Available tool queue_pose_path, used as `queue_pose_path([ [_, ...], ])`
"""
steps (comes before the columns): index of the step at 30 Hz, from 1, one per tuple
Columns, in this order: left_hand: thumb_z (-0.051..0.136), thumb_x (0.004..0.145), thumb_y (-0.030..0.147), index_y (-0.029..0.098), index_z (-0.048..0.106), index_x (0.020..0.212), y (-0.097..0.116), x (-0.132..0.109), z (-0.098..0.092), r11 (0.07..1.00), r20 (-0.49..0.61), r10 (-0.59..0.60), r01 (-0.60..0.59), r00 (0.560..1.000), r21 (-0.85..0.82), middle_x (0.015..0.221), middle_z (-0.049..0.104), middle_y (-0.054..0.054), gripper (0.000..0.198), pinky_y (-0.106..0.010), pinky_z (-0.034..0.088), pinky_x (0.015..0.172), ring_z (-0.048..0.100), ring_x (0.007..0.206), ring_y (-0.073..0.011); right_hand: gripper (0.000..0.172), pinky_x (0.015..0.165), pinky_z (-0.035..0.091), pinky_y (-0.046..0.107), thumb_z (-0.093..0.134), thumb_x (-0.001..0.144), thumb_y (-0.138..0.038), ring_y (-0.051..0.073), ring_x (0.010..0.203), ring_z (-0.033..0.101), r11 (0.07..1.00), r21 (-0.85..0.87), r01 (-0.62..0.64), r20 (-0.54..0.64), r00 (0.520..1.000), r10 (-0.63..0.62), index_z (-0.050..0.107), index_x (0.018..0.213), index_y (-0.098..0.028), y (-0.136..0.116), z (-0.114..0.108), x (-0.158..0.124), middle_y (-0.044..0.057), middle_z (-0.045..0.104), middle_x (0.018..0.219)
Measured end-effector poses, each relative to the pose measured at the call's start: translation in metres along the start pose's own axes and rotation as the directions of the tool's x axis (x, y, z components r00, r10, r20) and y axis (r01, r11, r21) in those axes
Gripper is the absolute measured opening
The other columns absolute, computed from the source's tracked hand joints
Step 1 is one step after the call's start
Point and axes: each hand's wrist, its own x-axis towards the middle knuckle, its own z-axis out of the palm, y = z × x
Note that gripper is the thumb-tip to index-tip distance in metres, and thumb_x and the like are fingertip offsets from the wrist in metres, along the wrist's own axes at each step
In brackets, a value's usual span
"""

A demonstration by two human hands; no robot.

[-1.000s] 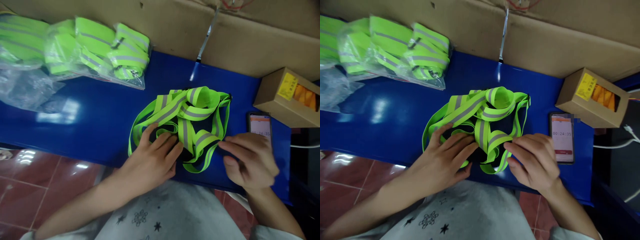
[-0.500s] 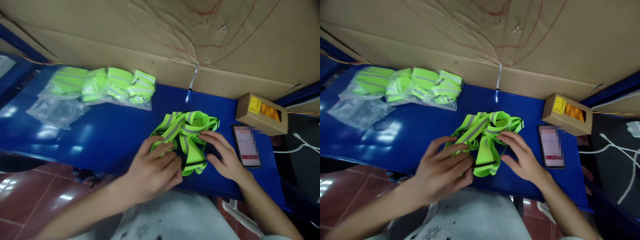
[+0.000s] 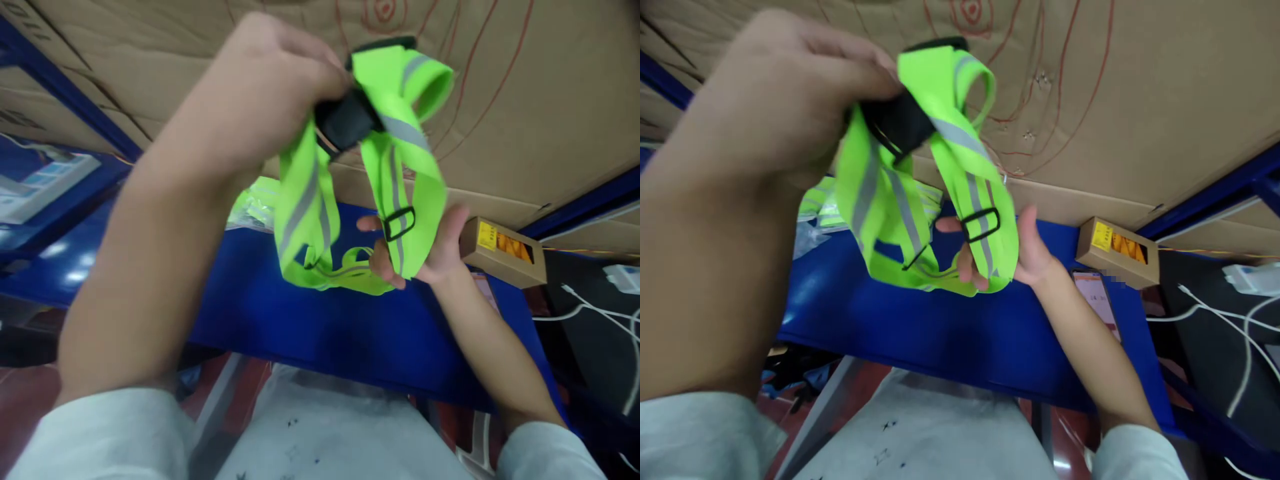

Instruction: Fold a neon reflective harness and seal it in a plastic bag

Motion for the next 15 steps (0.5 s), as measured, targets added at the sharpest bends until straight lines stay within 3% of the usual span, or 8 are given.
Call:
queue_pose_path([
  [2, 0.037, 0.092, 0.029, -0.015, 0.066, 0.114, -0.016, 0.005, -0.008, 0.997, -0.079, -0.046, 0.042, 0.996, -0.059, 0.086, 0.060, 0.000, 0.057, -0.052, 0.042, 0.083, 0.060, 0.121, -0.0454, 0.070, 0.053, 0.049, 0.025, 0.078, 0.082, -0.066, 0.014, 0.055, 0.064, 0.995, 0.083, -0.059, 0.144, 0.988, 0.047, 0.061, 0.134, -0.022, 0.020, 0.003, -0.009, 0.001, 0.074, 0.078],
  [4, 0.039, 0.093, 0.024, -0.017, 0.065, 0.114, -0.032, 0.002, -0.015, 0.990, -0.121, -0.095, 0.082, 0.988, -0.113, 0.080, 0.060, 0.000, 0.053, -0.052, 0.044, 0.083, 0.061, 0.119, -0.0452, 0.054, 0.061, 0.053, 0.025, 0.086, 0.080, -0.039, 0.014, 0.066, 0.069, 0.982, 0.054, -0.181, 0.161, 0.972, 0.170, 0.064, 0.126, -0.021, 0.035, 0.003, -0.025, 0.002, 0.076, 0.082],
  [5, 0.044, 0.093, 0.020, -0.017, 0.067, 0.110, -0.038, -0.001, -0.018, 0.984, -0.157, -0.112, 0.088, 0.981, -0.153, 0.075, 0.060, 0.001, 0.047, -0.055, 0.046, 0.085, 0.063, 0.117, -0.0453, 0.049, 0.069, 0.056, 0.027, 0.087, 0.079, -0.034, 0.016, 0.076, 0.073, 0.973, 0.030, -0.227, 0.135, 0.966, 0.221, 0.066, 0.121, -0.020, 0.039, 0.002, -0.034, 0.003, 0.077, 0.085],
  [8, 0.059, 0.088, 0.005, -0.010, 0.071, 0.096, -0.047, -0.011, -0.024, 0.945, -0.289, -0.098, -0.003, 0.952, -0.327, 0.064, 0.058, 0.004, 0.021, -0.065, 0.049, 0.096, 0.070, 0.111, -0.0432, 0.035, 0.086, 0.058, 0.035, 0.085, 0.079, -0.041, 0.023, 0.093, 0.075, 0.981, 0.008, -0.193, -0.026, 0.981, 0.193, 0.072, 0.100, -0.017, 0.041, -0.002, -0.066, 0.004, 0.075, 0.082],
  [10, 0.057, 0.088, -0.001, -0.007, 0.069, 0.088, -0.045, -0.015, -0.025, 0.906, -0.283, -0.098, -0.032, 0.954, -0.421, 0.061, 0.056, 0.004, 0.014, -0.068, 0.050, 0.098, 0.074, 0.105, -0.0404, 0.044, 0.073, 0.057, 0.032, 0.080, 0.079, -0.060, 0.020, 0.077, 0.073, 0.996, 0.056, -0.071, -0.156, 0.985, 0.079, 0.071, 0.089, -0.018, 0.040, -0.007, -0.088, 0.003, 0.070, 0.078],
  [12, 0.050, 0.093, 0.001, -0.004, 0.064, 0.081, -0.041, -0.016, -0.023, 0.871, -0.189, -0.159, 0.048, 0.969, -0.489, 0.058, 0.054, 0.003, 0.019, -0.065, 0.055, 0.092, 0.078, 0.093, -0.0360, 0.062, 0.047, 0.045, 0.026, 0.074, 0.072, -0.080, 0.011, 0.050, 0.057, 0.992, 0.117, 0.056, -0.273, 0.962, -0.022, 0.071, 0.096, -0.023, 0.039, -0.011, -0.105, 0.000, 0.068, 0.081],
  [14, 0.048, 0.097, 0.006, 0.001, 0.061, 0.080, -0.042, -0.017, -0.018, 0.827, -0.088, -0.234, 0.151, 0.968, -0.541, 0.057, 0.052, 0.004, 0.021, -0.054, 0.061, 0.082, 0.078, 0.073, -0.0258, 0.074, 0.039, 0.035, 0.025, 0.078, 0.062, -0.085, 0.007, 0.041, 0.040, 0.988, 0.109, 0.106, -0.373, 0.926, -0.058, 0.068, 0.106, -0.027, 0.039, -0.012, -0.115, -0.003, 0.064, 0.082],
  [15, 0.050, 0.098, 0.010, 0.003, 0.060, 0.081, -0.047, -0.017, -0.013, 0.803, -0.057, -0.260, 0.183, 0.964, -0.567, 0.057, 0.052, 0.004, 0.021, -0.046, 0.062, 0.077, 0.074, 0.062, -0.0194, 0.072, 0.041, 0.036, 0.026, 0.084, 0.059, -0.079, 0.007, 0.043, 0.038, 0.993, 0.067, 0.101, -0.422, 0.904, -0.064, 0.067, 0.107, -0.028, 0.039, -0.012, -0.116, -0.004, 0.060, 0.078],
])
